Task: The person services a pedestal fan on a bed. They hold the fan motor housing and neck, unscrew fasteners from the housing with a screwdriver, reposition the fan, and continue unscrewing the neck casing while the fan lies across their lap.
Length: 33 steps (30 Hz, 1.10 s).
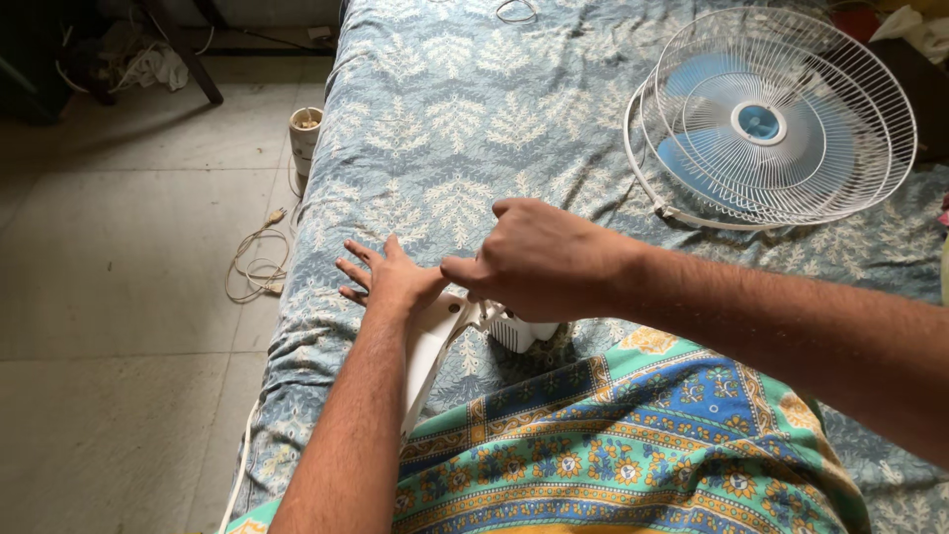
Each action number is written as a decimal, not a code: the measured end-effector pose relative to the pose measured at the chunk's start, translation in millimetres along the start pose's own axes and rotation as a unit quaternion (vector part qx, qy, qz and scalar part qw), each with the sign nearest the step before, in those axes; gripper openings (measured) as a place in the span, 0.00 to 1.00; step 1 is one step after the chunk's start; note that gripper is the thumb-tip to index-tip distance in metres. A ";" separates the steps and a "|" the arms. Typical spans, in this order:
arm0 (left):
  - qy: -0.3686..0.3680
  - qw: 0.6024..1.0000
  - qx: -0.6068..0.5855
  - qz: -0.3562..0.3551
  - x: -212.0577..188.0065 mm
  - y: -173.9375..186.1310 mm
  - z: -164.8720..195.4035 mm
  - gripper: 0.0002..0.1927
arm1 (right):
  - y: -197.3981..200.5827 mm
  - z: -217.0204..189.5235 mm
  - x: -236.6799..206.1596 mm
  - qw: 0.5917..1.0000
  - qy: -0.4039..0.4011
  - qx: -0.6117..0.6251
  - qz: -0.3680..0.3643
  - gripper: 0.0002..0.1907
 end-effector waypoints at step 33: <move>0.006 1.000 0.008 -0.013 -6.9 6.4 5.3 0.76 | -7.6 0.7 3.3 0.982 0.105 -0.127 -0.092 0.08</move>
Point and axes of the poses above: each hand's wrist, its own x-axis towards the middle knuckle, its own y-axis out of the back of the hand, z = x × y, the point moved 3 cm from there along x, towards the middle knuckle, and after that the axes turned 8 degrees about z, right-handed, at the moved point
